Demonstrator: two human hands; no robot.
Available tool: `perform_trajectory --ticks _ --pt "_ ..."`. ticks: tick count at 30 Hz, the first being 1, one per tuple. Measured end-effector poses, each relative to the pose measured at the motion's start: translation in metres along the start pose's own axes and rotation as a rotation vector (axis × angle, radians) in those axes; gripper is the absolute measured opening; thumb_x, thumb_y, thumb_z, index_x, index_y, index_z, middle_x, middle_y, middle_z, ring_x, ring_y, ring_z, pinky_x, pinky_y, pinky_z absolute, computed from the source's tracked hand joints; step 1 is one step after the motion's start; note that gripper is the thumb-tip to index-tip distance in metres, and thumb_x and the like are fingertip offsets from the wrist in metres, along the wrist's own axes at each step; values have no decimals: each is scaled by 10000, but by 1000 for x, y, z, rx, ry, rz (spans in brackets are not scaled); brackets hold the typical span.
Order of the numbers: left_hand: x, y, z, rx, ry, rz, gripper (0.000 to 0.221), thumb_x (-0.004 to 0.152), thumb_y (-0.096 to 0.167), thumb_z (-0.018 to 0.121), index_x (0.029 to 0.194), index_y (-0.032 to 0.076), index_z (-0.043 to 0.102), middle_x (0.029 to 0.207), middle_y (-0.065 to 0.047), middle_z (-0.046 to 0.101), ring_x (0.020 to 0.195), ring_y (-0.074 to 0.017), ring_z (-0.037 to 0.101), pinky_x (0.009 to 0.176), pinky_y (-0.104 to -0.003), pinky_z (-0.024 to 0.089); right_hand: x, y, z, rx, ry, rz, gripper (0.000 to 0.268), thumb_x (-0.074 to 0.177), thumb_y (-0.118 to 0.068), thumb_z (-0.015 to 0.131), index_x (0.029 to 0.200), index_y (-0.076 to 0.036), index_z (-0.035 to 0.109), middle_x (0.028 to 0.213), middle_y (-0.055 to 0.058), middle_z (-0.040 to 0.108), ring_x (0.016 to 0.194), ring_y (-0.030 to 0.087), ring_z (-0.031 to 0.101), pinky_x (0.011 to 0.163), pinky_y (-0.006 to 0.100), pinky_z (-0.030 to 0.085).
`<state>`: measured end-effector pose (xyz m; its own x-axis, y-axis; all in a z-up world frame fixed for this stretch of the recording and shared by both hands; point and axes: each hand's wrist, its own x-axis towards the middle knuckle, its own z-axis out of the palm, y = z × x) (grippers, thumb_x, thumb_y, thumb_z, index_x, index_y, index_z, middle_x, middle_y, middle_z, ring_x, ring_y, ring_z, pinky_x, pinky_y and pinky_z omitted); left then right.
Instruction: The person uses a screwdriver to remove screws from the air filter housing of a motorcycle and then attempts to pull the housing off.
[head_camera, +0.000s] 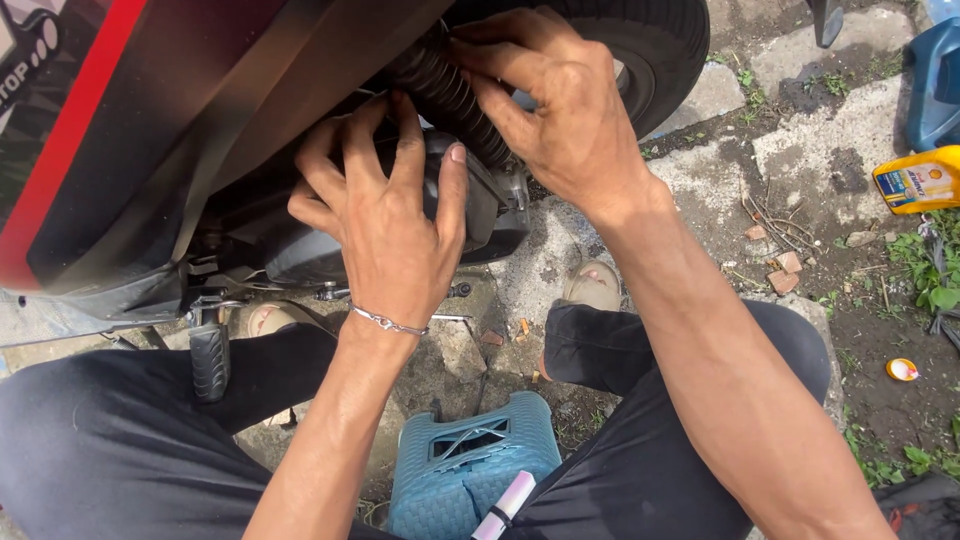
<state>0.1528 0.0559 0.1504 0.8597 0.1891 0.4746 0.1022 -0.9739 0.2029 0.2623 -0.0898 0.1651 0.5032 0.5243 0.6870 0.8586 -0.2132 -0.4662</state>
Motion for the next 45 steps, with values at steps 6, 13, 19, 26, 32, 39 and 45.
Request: perform_trajectory --ticks 6,13,19,26,32,39,45 --pt "3 -5 -3 -20 -30 6 463 1045 447 614 1409 162 642 1458 -83 504 1285 -415 368 797 -574 343 7 3 -4 16 -13 0 132 1042 97 670 1158 94 732 1147 226 721 1087 361 706 947 408 559" --pt "11 -11 -12 -36 -50 64 424 1035 446 581 1284 137 728 1399 -31 600 1224 -435 407 821 -581 316 16 -7 -15 20 -109 9 149 1061 78 646 1170 110 743 1139 254 724 1064 368 720 916 405 564" --pt "13 -24 10 -115 -141 27 476 998 485 528 1279 162 735 1223 -94 731 1161 -464 582 872 -687 384 9 11 -2 -80 -43 113 96 935 -106 710 948 -21 753 894 216 710 894 454 707 720 525 573" --pt "29 -27 -11 -307 -320 -13 500 999 419 509 1327 79 670 1386 -77 641 1181 -457 552 922 -789 353 3 13 2 -25 -52 252 170 926 -59 633 996 -12 781 1109 111 780 1019 262 752 842 343 568" --pt "34 -28 -6 -324 -476 0 499 1050 422 476 1354 60 636 1226 -123 694 1101 -441 631 1021 -785 298 -2 31 5 -7 -53 356 194 896 -100 671 1008 -69 827 1097 45 819 1014 195 773 868 303 614" --pt "28 -32 2 -315 -521 7 448 1067 431 482 1117 55 719 980 -181 717 934 -445 670 820 -623 505 -26 30 12 -75 -99 180 205 908 -83 655 1061 -69 791 1080 84 800 997 224 758 876 336 605" --pt "35 -21 1 -209 -599 9 586 1032 503 492 1419 63 504 1360 -163 554 1319 -458 397 1072 -717 272 -40 19 -15 -107 27 301 189 921 -177 687 1017 -61 801 1031 65 803 979 203 765 896 324 589"
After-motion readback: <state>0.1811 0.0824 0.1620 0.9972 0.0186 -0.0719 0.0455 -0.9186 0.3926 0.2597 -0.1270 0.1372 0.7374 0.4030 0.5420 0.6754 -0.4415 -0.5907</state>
